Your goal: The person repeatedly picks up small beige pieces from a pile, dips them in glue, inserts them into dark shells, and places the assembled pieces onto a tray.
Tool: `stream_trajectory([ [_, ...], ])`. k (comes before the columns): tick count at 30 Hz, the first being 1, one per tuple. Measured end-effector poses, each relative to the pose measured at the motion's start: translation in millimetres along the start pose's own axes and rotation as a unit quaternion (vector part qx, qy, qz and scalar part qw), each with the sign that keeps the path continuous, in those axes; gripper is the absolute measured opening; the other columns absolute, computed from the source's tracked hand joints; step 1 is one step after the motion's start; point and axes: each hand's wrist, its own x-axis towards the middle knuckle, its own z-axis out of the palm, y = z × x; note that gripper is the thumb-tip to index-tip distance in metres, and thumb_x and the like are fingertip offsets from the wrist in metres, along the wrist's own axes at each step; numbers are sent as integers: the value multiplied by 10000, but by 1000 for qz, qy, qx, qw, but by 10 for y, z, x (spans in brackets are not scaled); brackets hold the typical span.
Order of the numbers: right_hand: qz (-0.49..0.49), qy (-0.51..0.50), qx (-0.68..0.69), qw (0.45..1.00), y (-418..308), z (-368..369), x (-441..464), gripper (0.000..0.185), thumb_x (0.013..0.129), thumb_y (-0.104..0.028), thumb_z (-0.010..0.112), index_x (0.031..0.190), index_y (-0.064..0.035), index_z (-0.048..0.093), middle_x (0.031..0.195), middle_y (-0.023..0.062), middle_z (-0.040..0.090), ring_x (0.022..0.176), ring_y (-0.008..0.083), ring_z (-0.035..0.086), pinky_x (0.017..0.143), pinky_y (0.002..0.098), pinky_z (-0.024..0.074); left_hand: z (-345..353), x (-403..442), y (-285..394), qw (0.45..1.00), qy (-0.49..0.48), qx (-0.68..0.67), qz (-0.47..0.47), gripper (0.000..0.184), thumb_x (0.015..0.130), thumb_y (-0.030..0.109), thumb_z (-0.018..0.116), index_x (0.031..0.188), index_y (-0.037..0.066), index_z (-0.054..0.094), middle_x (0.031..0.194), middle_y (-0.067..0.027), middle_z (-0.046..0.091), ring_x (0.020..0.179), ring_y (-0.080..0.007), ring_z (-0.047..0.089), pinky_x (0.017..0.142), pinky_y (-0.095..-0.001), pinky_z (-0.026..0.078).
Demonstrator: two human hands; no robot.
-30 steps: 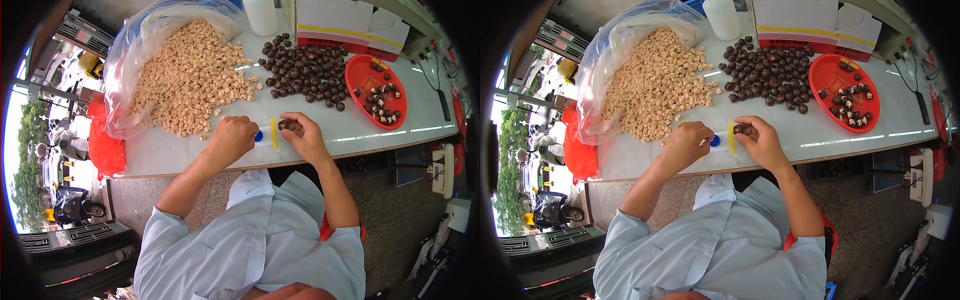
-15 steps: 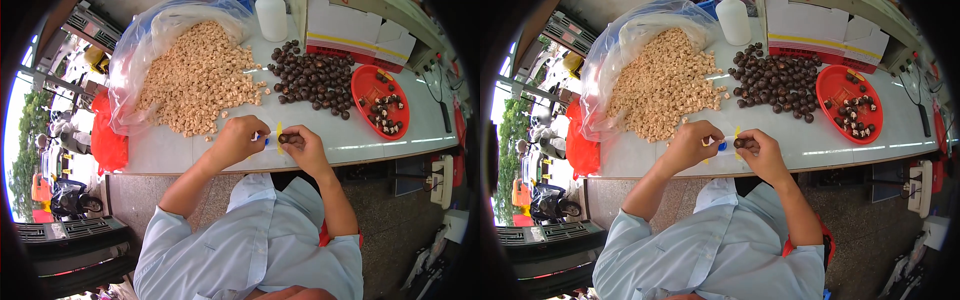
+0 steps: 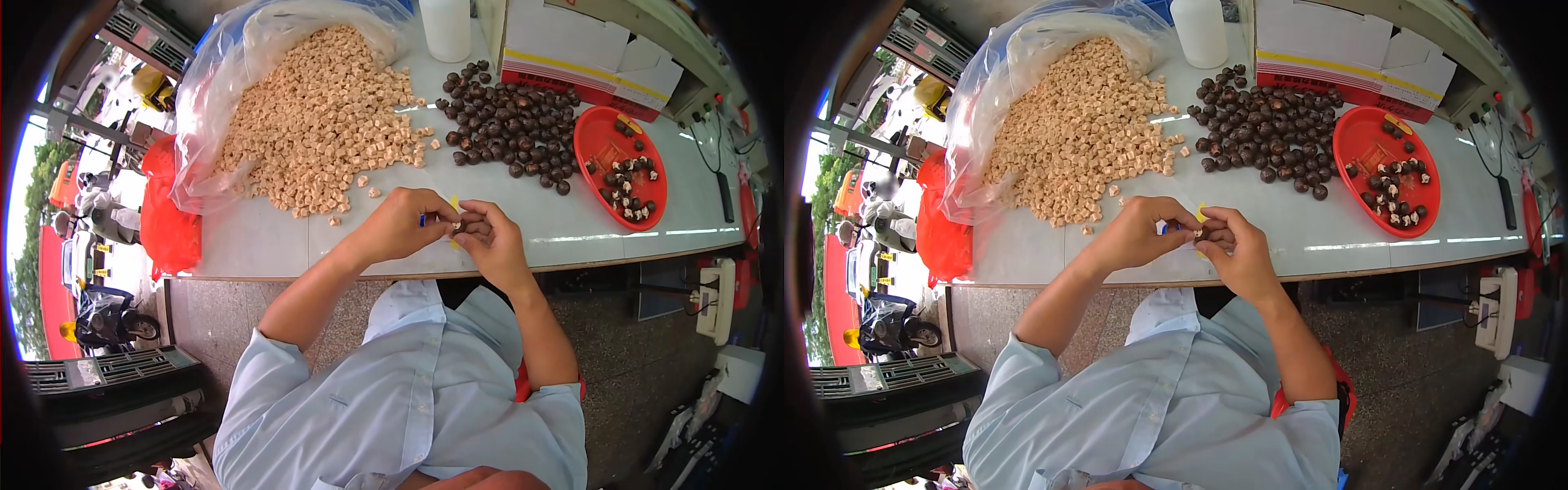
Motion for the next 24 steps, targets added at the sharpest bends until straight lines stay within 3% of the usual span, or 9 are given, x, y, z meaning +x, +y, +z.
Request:
stream_trajectory([
  [3, -24, -20, -38, 999, 25, -22, -28, 442, 964, 84, 738, 1386, 36, 616, 1210, 169, 722, 1062, 208, 768, 901, 303, 634, 42, -4, -98, 1000, -19, -18, 11, 134, 889, 44, 849, 1019, 26, 824, 927, -75, 788, 799, -172, 697, 734, -338, 560],
  [6, 28, -10, 14, 999, -82, -9, -47, 433, 955, 99, 732, 1372, 36, 632, 1184, 138, 725, 1071, 196, 752, 921, 299, 618, 69, -47, -34, 999, 20, -28, 1, 158, 910, 45, 839, 1064, 21, 814, 956, -67, 785, 833, -154, 686, 761, -324, 556],
  [10, -109, 45, -29, 993, -52, -120, 18, 357, 962, 63, 739, 1313, 29, 682, 1115, 83, 714, 1047, 166, 688, 935, 300, 579, -87, -140, 32, 988, 148, -26, -31, 216, 938, 76, 838, 1137, 9, 785, 982, -59, 767, 869, -111, 645, 810, -292, 537],
  [13, -120, 115, -133, 977, -175, -460, -15, 279, 962, 37, 753, 1239, 22, 728, 1079, 83, 710, 990, 165, 683, 887, 291, 568, -286, -255, -261, 970, 238, -17, -48, 217, 918, 77, 833, 1115, -3, 787, 956, -102, 739, 818, -154, 646, 759, -308, 552],
  [16, -136, 218, -297, 920, -344, -895, -87, 211, 975, 6, 747, 1186, 14, 757, 999, 94, 701, 906, 185, 680, 851, 297, 559, -522, -394, -269, 961, 227, 95, -126, 208, 930, 118, 826, 1101, 9, 777, 968, -121, 741, 838, -207, 688, 763, -348, 563],
  [19, -173, 305, -447, 823, -465, -1399, -121, 202, 1003, -50, 729, 1194, 8, 758, 998, 120, 719, 884, 246, 706, 844, 332, 572, -525, -479, -410, 941, 205, 249, -103, 210, 945, 168, 805, 1093, 25, 764, 1001, -148, 744, 876, -297, 725, 772, -420, 574],
  [21, -150, 372, -501, 767, -418, -1807, -118, 228, 1004, -80, 727, 1220, -15, 757, 1032, 142, 741, 910, 281, 730, 835, 359, 587, -473, -482, -450, 936, 191, 281, -88, 209, 944, 185, 795, 1090, 39, 761, 1001, -159, 737, 901, -345, 727, 791, -457, 575],
  [22, -118, 390, -505, 761, -366, -2042, -115, 265, 995, -141, 753, 1243, -50, 760, 1082, 146, 738, 1006, 318, 717, 870, 415, 582, -447, -472, -468, 934, 184, 296, -80, 209, 943, 193, 790, 1089, 47, 759, 1002, -164, 734, 913, -369, 728, 801, -475, 575],
  [24, -71, 361, -648, 667, -401, -2299, -121, 293, 979, -181, 777, 1249, -69, 763, 1112, 142, 720, 1058, 339, 685, 904, 448, 566, -409, -424, -541, 932, 169, 307, -95, 195, 933, 170, 782, 1090, 55, 765, 998, -151, 725, 910, -366, 727, 809, -470, 577],
])
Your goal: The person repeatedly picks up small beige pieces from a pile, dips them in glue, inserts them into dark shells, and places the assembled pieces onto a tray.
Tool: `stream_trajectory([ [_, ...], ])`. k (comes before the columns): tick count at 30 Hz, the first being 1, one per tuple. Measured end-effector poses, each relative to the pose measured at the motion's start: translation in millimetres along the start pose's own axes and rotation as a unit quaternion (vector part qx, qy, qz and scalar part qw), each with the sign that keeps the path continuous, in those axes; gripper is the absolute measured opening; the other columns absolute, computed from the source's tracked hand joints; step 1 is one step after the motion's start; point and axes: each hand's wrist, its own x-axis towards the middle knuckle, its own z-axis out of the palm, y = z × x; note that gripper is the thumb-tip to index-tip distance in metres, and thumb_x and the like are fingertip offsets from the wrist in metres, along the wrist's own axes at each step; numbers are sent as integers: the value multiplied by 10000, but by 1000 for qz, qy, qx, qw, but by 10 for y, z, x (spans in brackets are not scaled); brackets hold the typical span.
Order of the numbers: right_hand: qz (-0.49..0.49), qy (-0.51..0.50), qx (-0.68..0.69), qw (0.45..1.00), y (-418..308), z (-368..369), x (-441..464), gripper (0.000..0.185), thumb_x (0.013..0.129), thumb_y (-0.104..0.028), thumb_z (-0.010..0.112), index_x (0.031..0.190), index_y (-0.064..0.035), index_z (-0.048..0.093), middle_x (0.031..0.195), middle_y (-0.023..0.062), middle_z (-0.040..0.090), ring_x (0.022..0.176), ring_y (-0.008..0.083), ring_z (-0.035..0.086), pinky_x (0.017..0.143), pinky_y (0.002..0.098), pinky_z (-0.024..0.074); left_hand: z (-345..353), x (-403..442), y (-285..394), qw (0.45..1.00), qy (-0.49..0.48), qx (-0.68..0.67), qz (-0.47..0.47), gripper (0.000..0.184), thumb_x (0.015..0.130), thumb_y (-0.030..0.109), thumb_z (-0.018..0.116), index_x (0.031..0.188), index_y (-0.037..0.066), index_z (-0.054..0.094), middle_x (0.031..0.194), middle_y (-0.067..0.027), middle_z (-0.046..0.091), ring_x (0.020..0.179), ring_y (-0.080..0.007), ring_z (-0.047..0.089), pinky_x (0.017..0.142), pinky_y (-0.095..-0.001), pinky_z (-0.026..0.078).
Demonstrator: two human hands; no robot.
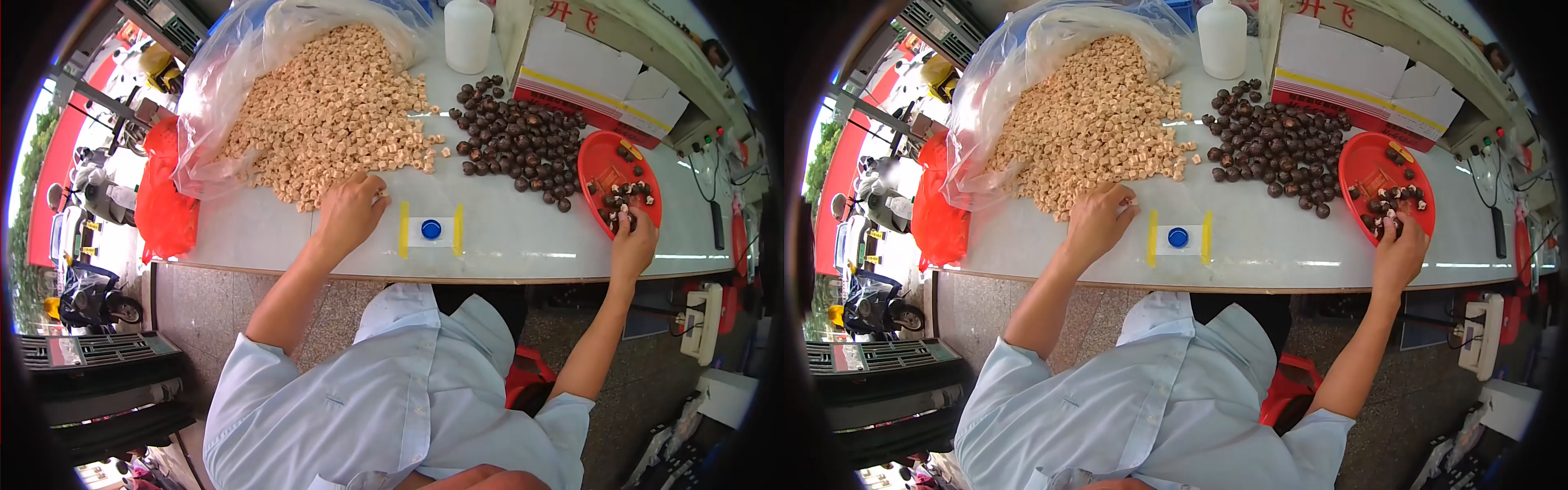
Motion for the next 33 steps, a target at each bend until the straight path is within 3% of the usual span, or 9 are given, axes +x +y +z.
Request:
stream_trajectory([
  [1, -21, -12, -89, 996, 45, -42, 52, 308, 971, -201, 789, 1253, -78, 765, 1127, 140, 710, 1084, 350, 669, 921, 465, 557, 34, 24, 14, 1000, -9, 5, -2, 191, 928, 158, 779, 1091, 59, 768, 997, -145, 721, 909, -365, 726, 813, -467, 577],
  [5, -8, 31, -71, 997, -164, -60, 123, 279, 949, -226, 806, 1189, -87, 770, 1160, 131, 680, 1103, 372, 635, 945, 493, 530, 55, 37, 81, 999, 10, 5, 49, 133, 921, 97, 750, 1046, 63, 781, 1014, -118, 709, 941, -351, 719, 834, -469, 580],
  [6, -71, 74, -48, 994, -273, 0, 113, 252, 946, -211, 803, 1159, -83, 766, 1139, 119, 677, 1087, 368, 629, 936, 490, 526, 68, 45, 80, 998, 8, -5, 64, 121, 921, 80, 741, 1033, 62, 783, 1022, -114, 707, 948, -345, 717, 835, -469, 581],
  [10, -188, -12, 149, 971, -1240, 119, -53, 261, 891, -158, 827, 1121, -59, 756, 1063, 103, 649, 1043, 344, 608, 908, 484, 511, 95, 67, 100, 996, 24, -22, 87, 144, 920, 50, 756, 1055, 78, 793, 1060, -105, 694, 954, -335, 717, 823, -448, 581],
  [16, -236, -65, 81, 966, -1785, 430, -221, 303, 804, -247, 902, 974, -81, 713, 1011, 88, 609, 983, 312, 586, 802, 463, 487, 141, 62, 47, 997, 24, -20, 73, 134, 935, 51, 749, 1065, 64, 780, 1085, -108, 668, 942, -340, 714, 811, -455, 582],
  [22, -170, -150, 183, 957, -1814, 341, -447, 282, 871, -115, 856, 1096, -64, 694, 1049, 118, 630, 908, 329, 660, 767, 464, 549, 73, 60, 52, 998, -8, -33, 43, 212, 915, 44, 736, 1122, 79, 766, 1062, -122, 660, 980, -349, 704, 830, -461, 584],
  [25, -91, -210, 364, 903, -1845, 186, -474, 316, 900, 28, 782, 1189, -33, 670, 1072, 125, 653, 950, 316, 708, 794, 428, 590, -10, 41, 67, 997, 33, -41, 60, 241, 909, 57, 745, 1149, 86, 743, 1069, -122, 661, 963, -354, 703, 847, -465, 579],
  [28, -76, -228, 485, 841, -1835, 211, -559, 389, 903, 110, 723, 1264, -19, 658, 1118, 111, 669, 998, 251, 724, 838, 377, 605, -46, 58, 29, 996, 15, -24, 79, 162, 907, 66, 742, 1069, 72, 745, 1034, -122, 671, 946, -357, 703, 849, -470, 575],
  [33, 22, -327, 567, 755, -1925, 171, -718, 370, 916, 126, 693, 1263, -1, 664, 1163, 96, 694, 994, 183, 724, 879, 322, 596, 18, 120, -24, 996, -5, 7, 87, 120, 878, 44, 715, 991, 62, 754, 950, -128, 680, 938, -356, 706, 825, -475, 575],
])
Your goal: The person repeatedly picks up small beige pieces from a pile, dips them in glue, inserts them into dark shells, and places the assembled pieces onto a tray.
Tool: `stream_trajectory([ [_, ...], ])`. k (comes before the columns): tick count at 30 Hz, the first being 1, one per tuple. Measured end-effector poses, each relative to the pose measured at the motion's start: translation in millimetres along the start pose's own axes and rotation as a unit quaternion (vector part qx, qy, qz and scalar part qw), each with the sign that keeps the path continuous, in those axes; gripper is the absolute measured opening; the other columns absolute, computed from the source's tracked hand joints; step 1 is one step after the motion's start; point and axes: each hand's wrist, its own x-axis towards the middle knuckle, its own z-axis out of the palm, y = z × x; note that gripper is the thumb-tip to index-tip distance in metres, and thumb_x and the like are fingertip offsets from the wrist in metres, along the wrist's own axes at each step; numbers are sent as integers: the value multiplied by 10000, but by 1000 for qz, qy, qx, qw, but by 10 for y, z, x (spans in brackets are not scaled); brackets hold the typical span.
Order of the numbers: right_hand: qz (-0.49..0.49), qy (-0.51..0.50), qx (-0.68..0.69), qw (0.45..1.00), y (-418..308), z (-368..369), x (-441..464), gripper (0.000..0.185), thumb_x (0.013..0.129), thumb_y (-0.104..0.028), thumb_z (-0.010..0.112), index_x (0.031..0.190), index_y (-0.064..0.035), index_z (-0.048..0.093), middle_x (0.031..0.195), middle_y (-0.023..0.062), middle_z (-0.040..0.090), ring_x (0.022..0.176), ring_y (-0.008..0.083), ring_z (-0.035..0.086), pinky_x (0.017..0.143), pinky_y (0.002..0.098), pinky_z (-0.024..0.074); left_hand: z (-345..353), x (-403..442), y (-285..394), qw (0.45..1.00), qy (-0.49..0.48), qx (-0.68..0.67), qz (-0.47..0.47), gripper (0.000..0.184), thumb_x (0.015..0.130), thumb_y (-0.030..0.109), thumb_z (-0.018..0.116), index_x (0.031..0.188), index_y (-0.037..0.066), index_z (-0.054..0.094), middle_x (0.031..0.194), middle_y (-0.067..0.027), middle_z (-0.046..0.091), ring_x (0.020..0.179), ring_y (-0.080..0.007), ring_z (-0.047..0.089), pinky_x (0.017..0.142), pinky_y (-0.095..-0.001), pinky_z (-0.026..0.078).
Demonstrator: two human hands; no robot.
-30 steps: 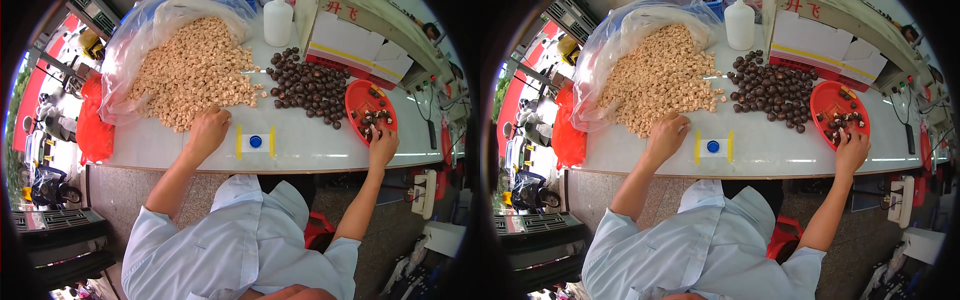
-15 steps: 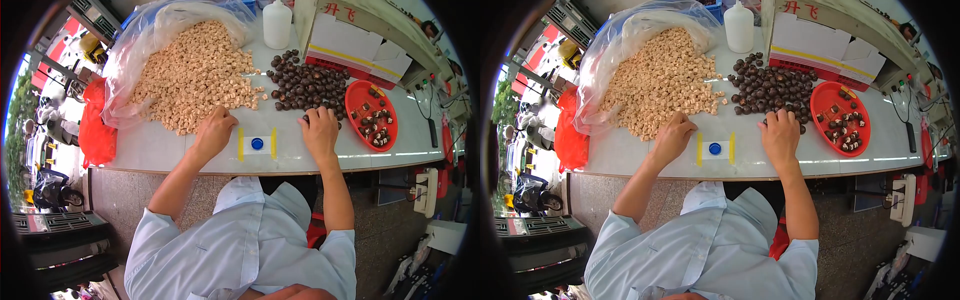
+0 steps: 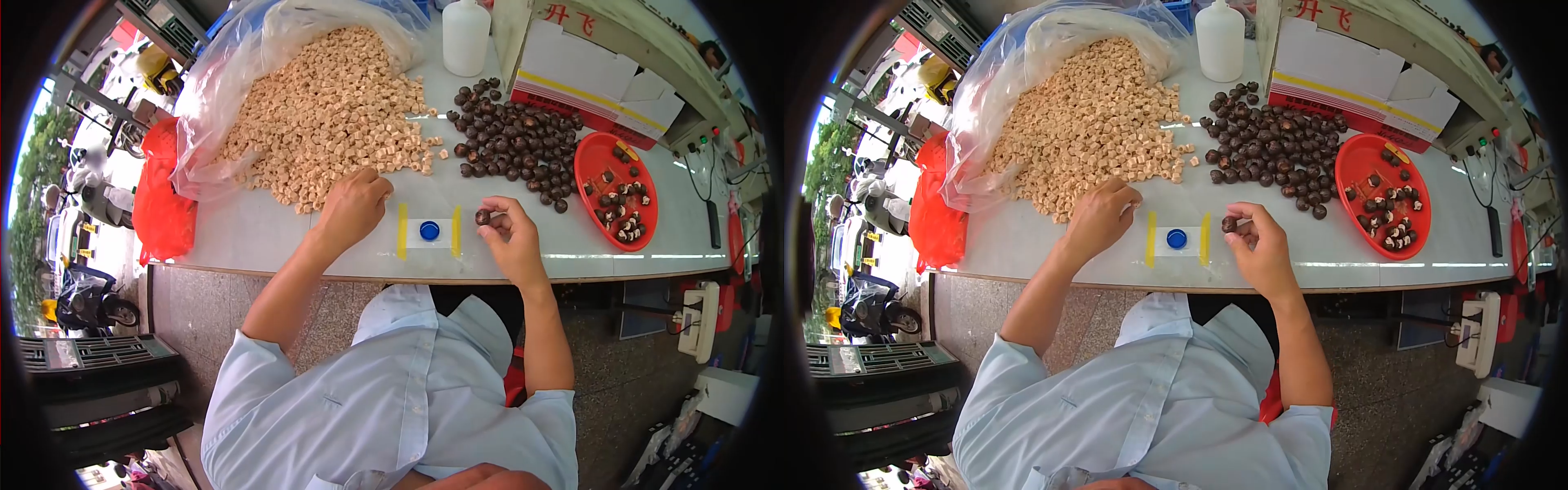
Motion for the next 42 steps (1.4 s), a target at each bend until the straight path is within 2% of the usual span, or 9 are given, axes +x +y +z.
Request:
stream_trajectory([
  [1, 30, -8, 12, 999, -58, 21, -22, 367, 918, 126, 692, 1263, 2, 666, 1170, 96, 701, 992, 178, 725, 887, 315, 595, -3, 7, 13, 1000, -2, 3, -2, 124, 869, 36, 710, 980, 61, 757, 936, -129, 681, 934, -356, 707, 821, -476, 575],
  [4, -13, -42, -16, 999, 14, 45, -53, 354, 926, 116, 693, 1261, 4, 671, 1168, 90, 720, 993, 163, 726, 890, 305, 591, -13, 27, 28, 999, -21, 40, -1, 134, 860, 38, 722, 987, 78, 738, 992, -110, 696, 957, -333, 717, 822, -456, 584],
  [7, 15, -52, 28, 998, 130, 93, -80, 356, 930, 104, 698, 1272, 8, 672, 1187, 86, 721, 1007, 150, 723, 893, 299, 590, -37, 66, 76, 997, -48, 42, -36, 128, 853, 38, 721, 977, 69, 733, 992, -118, 702, 943, -345, 722, 825, -459, 587],
  [16, 7, -45, 27, 999, 93, 91, -106, 332, 934, 96, 704, 1255, 14, 684, 1187, 92, 716, 996, 157, 720, 893, 307, 594, -31, 69, 5, 998, -61, 16, -21, 151, 840, 26, 718, 987, 52, 743, 985, -128, 720, 909, -358, 724, 811, -453, 587],
  [19, 9, -41, 34, 999, 106, 87, -102, 335, 935, 94, 707, 1258, 12, 686, 1185, 92, 716, 994, 159, 717, 893, 308, 593, -58, 72, 28, 999, -43, 4, -16, 185, 824, 31, 745, 1007, 53, 767, 975, -126, 737, 881, -340, 729, 793, -438, 589],
  [22, 8, -37, 32, 999, 92, 81, -106, 334, 935, 97, 711, 1258, 14, 685, 1182, 93, 716, 994, 160, 717, 893, 309, 593, -147, 49, 215, 996, -56, -65, -31, 205, 811, 47, 784, 1016, 54, 786, 965, -120, 754, 854, -314, 735, 774, -420, 590],
  [29, 13, -28, 31, 999, 72, 85, -104, 325, 936, 101, 717, 1249, 20, 688, 1167, 93, 717, 993, 158, 717, 890, 304, 594, -87, 17, 542, 986, -104, -125, 43, 194, 836, 51, 786, 1029, 52, 804, 965, -113, 773, 867, -297, 752, 776, -410, 594],
  [42, 10, -27, 45, 999, 97, 71, -94, 335, 936, 100, 715, 1258, 15, 689, 1152, 85, 717, 991, 143, 708, 883, 293, 586, 9, 62, 673, 989, -104, -44, 98, 152, 796, 22, 745, 942, 43, 780, 876, -121, 721, 859, -329, 712, 796, -453, 581],
])
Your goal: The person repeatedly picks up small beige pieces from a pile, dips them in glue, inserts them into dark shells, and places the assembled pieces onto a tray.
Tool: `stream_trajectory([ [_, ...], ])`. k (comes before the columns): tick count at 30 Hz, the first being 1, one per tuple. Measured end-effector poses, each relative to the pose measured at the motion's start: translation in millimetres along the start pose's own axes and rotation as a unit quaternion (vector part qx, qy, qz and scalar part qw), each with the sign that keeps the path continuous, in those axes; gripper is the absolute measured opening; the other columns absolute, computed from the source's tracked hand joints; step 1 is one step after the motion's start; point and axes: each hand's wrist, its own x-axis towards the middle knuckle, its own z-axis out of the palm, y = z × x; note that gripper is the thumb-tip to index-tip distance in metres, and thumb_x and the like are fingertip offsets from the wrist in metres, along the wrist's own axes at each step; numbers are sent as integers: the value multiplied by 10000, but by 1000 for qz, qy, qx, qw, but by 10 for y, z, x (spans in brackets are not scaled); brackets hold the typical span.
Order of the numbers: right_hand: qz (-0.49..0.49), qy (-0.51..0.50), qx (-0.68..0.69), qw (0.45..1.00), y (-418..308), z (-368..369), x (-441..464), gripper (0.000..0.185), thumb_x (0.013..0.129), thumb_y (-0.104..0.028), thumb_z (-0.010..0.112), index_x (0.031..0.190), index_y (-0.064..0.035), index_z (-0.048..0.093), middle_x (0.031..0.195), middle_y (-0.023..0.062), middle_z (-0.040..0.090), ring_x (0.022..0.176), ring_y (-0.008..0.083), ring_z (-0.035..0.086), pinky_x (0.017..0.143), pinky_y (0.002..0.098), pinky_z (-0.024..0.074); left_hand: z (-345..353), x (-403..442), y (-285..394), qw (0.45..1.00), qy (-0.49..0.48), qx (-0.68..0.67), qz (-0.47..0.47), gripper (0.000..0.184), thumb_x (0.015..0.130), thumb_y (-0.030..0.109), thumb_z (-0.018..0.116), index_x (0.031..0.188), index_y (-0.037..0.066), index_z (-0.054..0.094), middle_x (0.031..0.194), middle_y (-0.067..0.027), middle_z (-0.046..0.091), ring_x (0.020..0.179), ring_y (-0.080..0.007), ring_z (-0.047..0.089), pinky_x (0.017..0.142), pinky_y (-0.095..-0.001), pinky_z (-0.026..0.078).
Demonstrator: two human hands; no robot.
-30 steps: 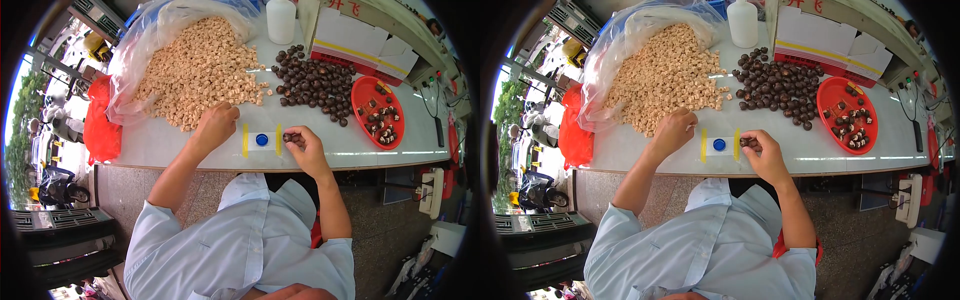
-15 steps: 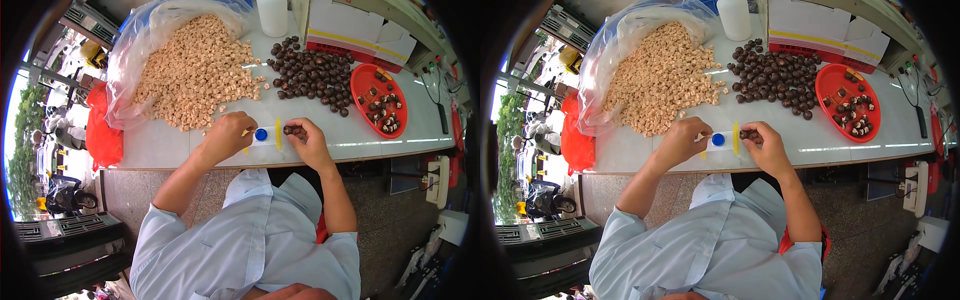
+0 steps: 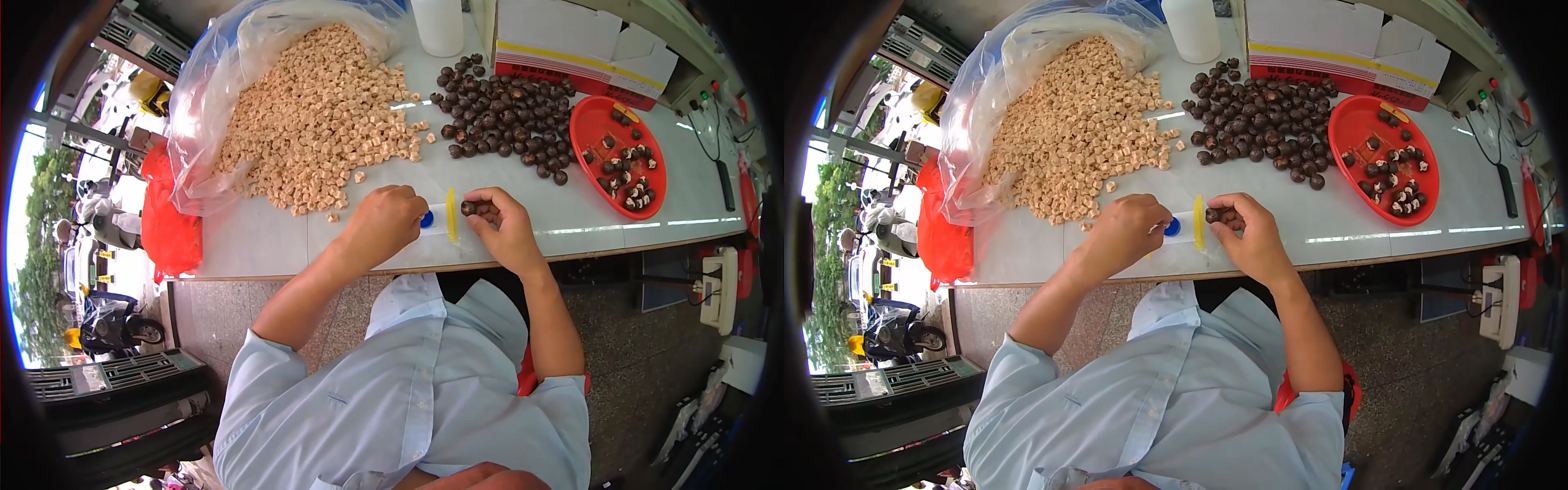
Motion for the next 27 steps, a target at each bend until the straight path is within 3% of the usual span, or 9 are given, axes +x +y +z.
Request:
stream_trajectory([
  [14, -9, 0, 20, 1000, 25, -12, -3, 370, 920, 106, 738, 1273, 10, 683, 1150, 72, 678, 999, 136, 700, 892, 283, 594, -82, -9, 21, 1000, 8, 18, -6, 130, 799, 14, 755, 923, 43, 781, 866, -125, 717, 841, -328, 713, 777, -441, 577],
  [20, 32, -8, 31, 999, -77, 109, -44, 350, 942, 84, 750, 1280, 31, 673, 1135, 101, 743, 1025, 150, 743, 906, 293, 617, -166, 34, 44, 985, 48, -156, -57, 211, 810, 38, 816, 1021, 40, 811, 926, -97, 773, 775, -225, 714, 721, -358, 584],
  [23, 51, -15, 58, 997, -61, 194, -40, 364, 951, 71, 759, 1301, 41, 661, 1132, 118, 756, 1019, 154, 749, 897, 290, 621, -89, 78, 26, 975, 83, -205, -34, 219, 814, 21, 820, 1033, 24, 811, 904, -91, 766, 747, -191, 693, 694, -328, 577],
  [27, 51, -5, 79, 996, 20, 246, -45, 394, 958, 50, 774, 1329, 56, 640, 1140, 136, 752, 1026, 160, 749, 898, 288, 626, -62, 119, 56, 968, 61, -238, -57, 217, 811, 6, 814, 1028, 8, 809, 897, -100, 771, 750, -183, 693, 693, -322, 575],
])
